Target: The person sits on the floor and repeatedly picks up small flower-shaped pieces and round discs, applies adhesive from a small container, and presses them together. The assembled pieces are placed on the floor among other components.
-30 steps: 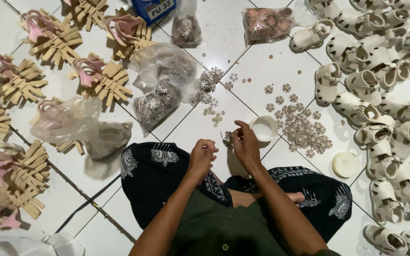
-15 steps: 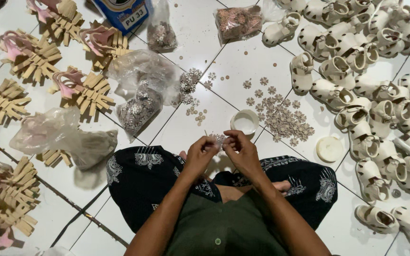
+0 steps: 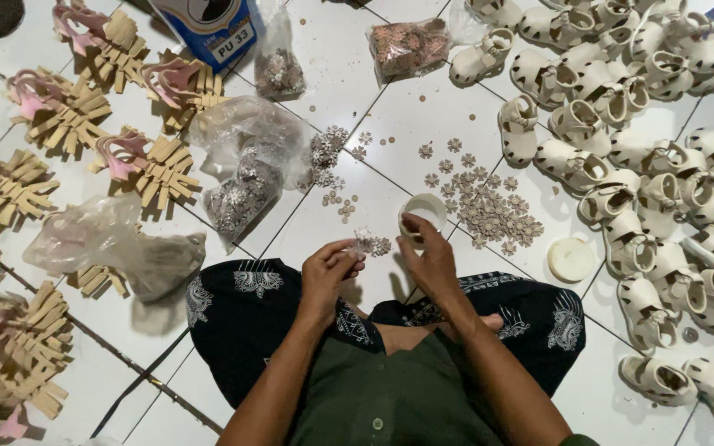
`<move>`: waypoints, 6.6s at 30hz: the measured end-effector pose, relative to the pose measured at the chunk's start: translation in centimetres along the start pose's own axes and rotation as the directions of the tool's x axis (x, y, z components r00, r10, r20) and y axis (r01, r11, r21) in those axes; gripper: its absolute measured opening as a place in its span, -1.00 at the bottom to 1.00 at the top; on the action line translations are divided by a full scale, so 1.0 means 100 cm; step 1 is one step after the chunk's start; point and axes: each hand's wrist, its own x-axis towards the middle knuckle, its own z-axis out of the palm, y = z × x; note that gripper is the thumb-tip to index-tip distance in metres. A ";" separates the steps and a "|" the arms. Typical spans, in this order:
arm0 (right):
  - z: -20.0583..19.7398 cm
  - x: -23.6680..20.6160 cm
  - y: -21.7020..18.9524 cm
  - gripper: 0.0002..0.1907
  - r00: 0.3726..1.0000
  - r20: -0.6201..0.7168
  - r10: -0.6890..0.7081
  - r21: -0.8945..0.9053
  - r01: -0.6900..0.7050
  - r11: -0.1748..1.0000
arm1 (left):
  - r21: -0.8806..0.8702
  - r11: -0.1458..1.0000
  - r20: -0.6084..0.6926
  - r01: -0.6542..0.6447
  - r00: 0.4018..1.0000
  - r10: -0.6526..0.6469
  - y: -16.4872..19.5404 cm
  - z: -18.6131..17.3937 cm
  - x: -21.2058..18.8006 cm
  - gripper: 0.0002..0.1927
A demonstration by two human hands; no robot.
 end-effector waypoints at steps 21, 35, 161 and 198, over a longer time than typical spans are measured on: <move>-0.022 0.042 0.048 -0.34 0.982 0.184 -0.038 -0.750 0.166 0.641 | -0.061 0.994 0.008 0.095 0.995 -0.095 0.011 -0.010 -0.018 -0.71; -0.033 -0.037 -0.043 -0.75 0.977 -0.060 -0.203 0.097 0.209 0.973 | -0.078 0.995 0.117 0.054 0.992 -0.045 0.011 0.018 -0.007 -0.68; 0.072 0.029 0.018 -0.55 0.998 0.050 -0.033 -0.189 0.042 0.981 | -0.079 0.996 -0.089 -0.047 0.995 0.040 0.005 -0.033 -0.023 -0.71; -0.030 -0.015 -0.088 -0.54 0.993 0.076 0.093 0.693 -0.119 0.711 | -0.087 0.996 0.066 0.005 0.998 0.000 0.016 0.009 -0.028 -0.70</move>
